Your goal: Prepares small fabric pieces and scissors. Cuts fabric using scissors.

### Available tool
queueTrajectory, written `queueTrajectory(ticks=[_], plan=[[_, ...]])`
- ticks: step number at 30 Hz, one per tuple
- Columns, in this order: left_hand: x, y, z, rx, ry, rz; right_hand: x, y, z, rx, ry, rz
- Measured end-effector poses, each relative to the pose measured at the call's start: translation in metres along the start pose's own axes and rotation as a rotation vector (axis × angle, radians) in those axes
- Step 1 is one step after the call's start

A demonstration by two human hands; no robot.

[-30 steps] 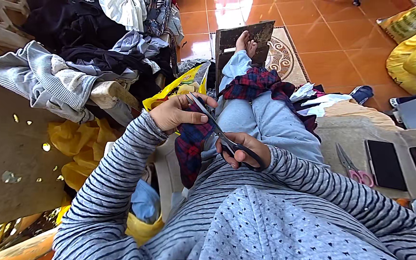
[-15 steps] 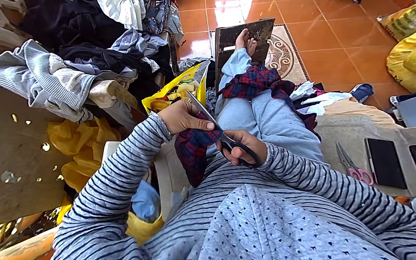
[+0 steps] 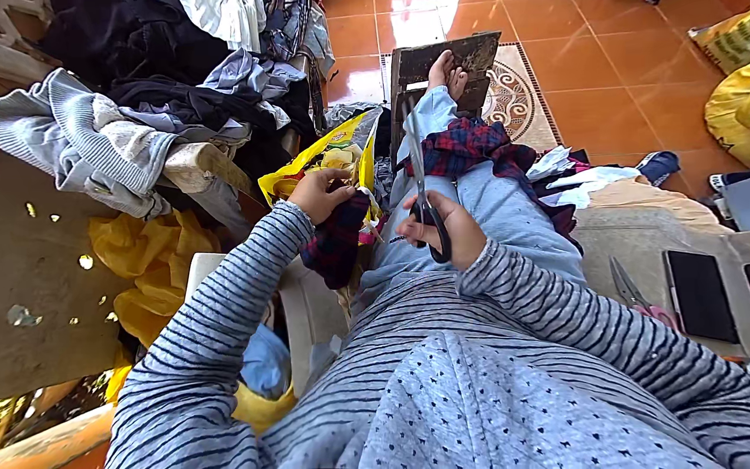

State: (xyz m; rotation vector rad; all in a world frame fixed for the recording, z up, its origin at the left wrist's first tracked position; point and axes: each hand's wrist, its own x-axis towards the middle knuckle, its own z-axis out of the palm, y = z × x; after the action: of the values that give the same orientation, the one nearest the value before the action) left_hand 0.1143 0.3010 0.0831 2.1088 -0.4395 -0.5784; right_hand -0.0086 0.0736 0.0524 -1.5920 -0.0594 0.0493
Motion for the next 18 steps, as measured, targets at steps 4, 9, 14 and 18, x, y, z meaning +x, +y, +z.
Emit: queueTrajectory(ticks=[4, 9, 14, 18], plan=[[-0.021, 0.030, 0.008, -0.152, -0.023, 0.260, 0.022, -0.020, 0.002, -0.098, 0.068, -0.058], [-0.031, 0.040, -0.001, -0.228, -0.024, 0.302, 0.038, -0.042, 0.010, 0.073, 0.035, -0.088], [-0.034, 0.036, -0.020, -0.175, -0.149, 0.295, 0.044, -0.058, -0.006, 0.135, 0.018, -0.198], [-0.042, 0.045, -0.013, 0.047, -0.147, 0.482, 0.046, -0.070, -0.010, 0.022, -0.174, -0.191]])
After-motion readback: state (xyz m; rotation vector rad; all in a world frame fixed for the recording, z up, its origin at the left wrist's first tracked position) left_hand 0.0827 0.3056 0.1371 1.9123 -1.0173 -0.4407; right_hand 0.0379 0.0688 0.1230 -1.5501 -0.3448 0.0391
